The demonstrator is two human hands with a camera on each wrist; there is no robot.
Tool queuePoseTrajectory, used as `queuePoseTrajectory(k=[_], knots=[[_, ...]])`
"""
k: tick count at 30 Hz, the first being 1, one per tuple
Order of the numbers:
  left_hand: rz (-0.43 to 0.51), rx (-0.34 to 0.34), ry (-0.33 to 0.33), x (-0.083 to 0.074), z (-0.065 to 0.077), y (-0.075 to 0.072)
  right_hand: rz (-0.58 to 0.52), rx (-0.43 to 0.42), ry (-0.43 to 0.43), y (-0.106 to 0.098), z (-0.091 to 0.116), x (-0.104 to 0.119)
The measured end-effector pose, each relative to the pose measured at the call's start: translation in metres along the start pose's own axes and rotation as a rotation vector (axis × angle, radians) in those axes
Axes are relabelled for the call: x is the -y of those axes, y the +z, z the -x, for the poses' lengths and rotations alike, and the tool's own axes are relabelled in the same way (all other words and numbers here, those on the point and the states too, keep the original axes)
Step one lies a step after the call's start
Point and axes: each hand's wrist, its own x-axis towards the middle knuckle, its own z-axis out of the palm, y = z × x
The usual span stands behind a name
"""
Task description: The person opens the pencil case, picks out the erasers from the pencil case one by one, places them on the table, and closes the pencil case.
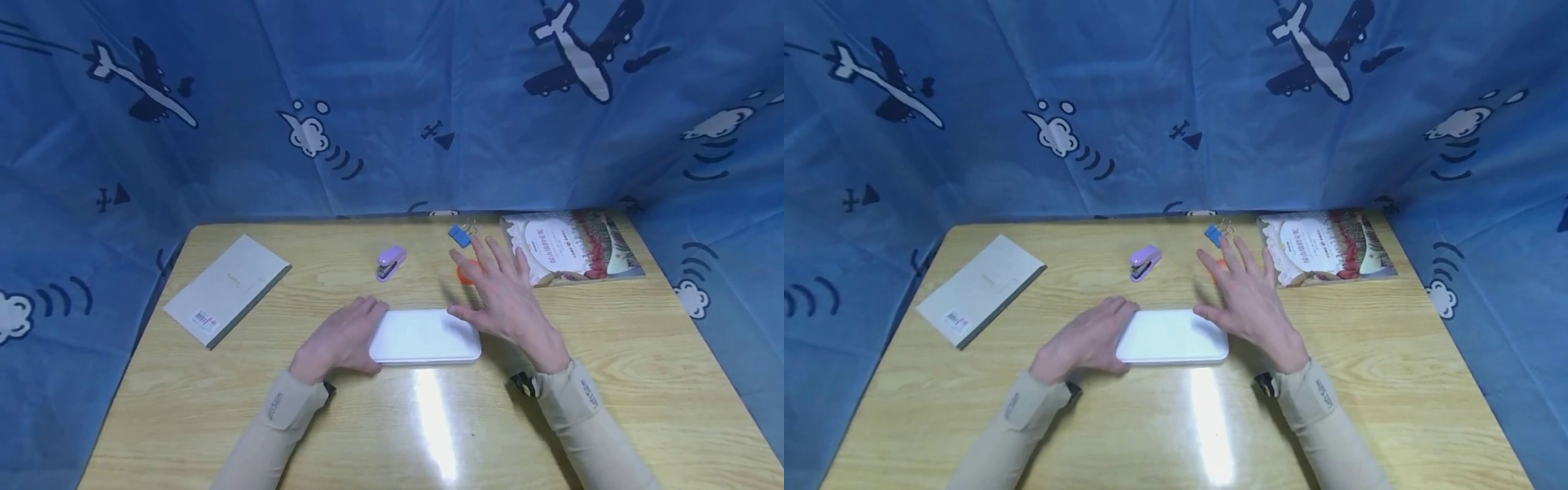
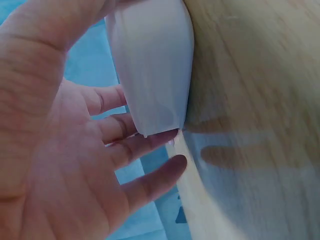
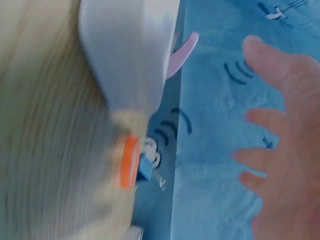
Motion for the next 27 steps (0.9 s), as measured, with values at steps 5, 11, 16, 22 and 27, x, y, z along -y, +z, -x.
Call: queuePoseTrajectory(k=[5, 11, 16, 22, 27], knots=[[0.036, -0.017, 0.032, 0.002, -0.001, -0.001, 0.008, 0.019, -0.096, 0.001, 0.003, 0.017], [0.121, -0.016, 0.078, 0.01, -0.004, -0.002, 0.041, 0.049, -0.255, 0.005, 0.014, 0.041], [0.211, -0.024, 0.104, 0.019, -0.005, -0.003, 0.098, 0.077, -0.354, 0.014, 0.02, 0.056], [0.313, -0.015, 0.107, 0.029, -0.006, -0.005, 0.167, -0.035, -0.453, 0.02, 0.02, 0.065], [0.36, -0.018, 0.11, 0.033, -0.005, -0.006, 0.25, -0.028, -0.54, 0.016, 0.013, 0.069]])
